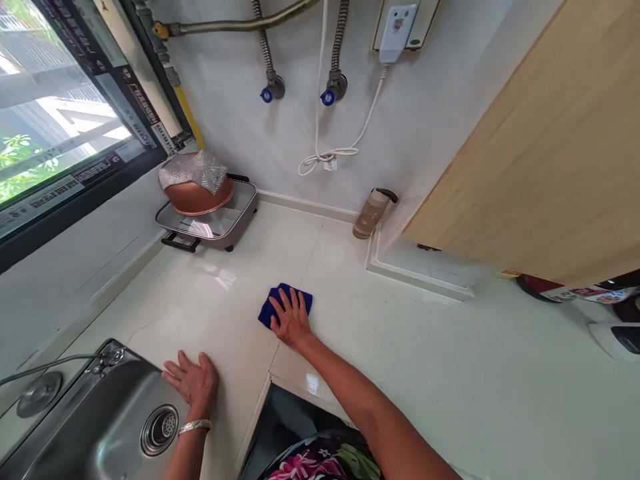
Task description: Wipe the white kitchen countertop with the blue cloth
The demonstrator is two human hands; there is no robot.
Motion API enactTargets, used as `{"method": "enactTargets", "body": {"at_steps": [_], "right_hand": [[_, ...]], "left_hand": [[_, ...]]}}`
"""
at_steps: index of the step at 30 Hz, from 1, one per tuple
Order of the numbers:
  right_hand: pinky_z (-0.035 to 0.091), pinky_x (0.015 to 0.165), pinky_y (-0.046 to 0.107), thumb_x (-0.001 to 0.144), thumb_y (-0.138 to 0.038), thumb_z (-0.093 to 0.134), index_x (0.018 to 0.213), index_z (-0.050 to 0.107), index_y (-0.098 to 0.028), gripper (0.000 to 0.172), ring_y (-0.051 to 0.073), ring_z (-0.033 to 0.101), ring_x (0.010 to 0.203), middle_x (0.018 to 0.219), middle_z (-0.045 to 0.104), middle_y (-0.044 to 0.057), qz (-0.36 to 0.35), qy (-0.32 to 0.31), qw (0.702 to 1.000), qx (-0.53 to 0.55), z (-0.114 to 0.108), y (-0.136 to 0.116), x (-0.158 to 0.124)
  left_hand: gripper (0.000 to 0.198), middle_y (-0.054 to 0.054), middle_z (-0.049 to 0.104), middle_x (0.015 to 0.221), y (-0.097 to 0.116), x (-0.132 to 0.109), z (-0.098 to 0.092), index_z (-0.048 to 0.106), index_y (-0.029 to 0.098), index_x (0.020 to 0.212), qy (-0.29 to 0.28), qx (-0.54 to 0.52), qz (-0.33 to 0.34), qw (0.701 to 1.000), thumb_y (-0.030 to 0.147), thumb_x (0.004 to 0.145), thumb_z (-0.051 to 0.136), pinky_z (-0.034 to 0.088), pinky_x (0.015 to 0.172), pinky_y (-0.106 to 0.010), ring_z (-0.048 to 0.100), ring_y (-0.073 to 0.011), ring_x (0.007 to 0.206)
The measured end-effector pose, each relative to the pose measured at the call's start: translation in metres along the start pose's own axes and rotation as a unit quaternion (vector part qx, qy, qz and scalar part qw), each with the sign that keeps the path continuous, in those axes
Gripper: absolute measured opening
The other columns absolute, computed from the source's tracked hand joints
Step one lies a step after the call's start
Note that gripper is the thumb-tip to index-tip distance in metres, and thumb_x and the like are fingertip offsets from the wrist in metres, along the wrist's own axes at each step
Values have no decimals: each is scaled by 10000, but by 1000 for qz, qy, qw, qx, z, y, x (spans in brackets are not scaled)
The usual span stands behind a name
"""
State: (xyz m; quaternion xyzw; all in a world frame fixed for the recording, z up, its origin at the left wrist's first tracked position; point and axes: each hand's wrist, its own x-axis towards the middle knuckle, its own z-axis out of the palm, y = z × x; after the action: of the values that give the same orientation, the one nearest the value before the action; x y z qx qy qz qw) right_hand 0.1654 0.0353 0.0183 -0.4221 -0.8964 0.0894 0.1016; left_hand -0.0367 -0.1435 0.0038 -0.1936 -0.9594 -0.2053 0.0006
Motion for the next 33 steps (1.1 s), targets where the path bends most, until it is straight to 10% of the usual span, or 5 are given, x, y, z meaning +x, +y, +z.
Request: {"method": "enactTargets", "body": {"at_steps": [23, 33], "right_hand": [[157, 1156, 552, 989, -436, 324, 1511, 420, -244, 565, 339, 281, 1392, 1585, 366, 78, 48, 52, 997, -42, -21, 249, 260], [117, 1179, 550, 1004, -427, 274, 1520, 401, -221, 569, 345, 227, 1449, 1608, 327, 89, 112, 80, 990, -32, -22, 209, 218]], "left_hand": [[763, -265, 248, 1605, 25, 6, -5, 359, 75, 1522, 8, 43, -75, 996, 551, 931, 282, 216, 1189, -651, 166, -461, 1499], [697, -288, 261, 1594, 30, 5, -8, 357, 84, 1524, 14, 73, -68, 995, 457, 935, 358, 301, 1123, -701, 208, -481, 1480]]}}
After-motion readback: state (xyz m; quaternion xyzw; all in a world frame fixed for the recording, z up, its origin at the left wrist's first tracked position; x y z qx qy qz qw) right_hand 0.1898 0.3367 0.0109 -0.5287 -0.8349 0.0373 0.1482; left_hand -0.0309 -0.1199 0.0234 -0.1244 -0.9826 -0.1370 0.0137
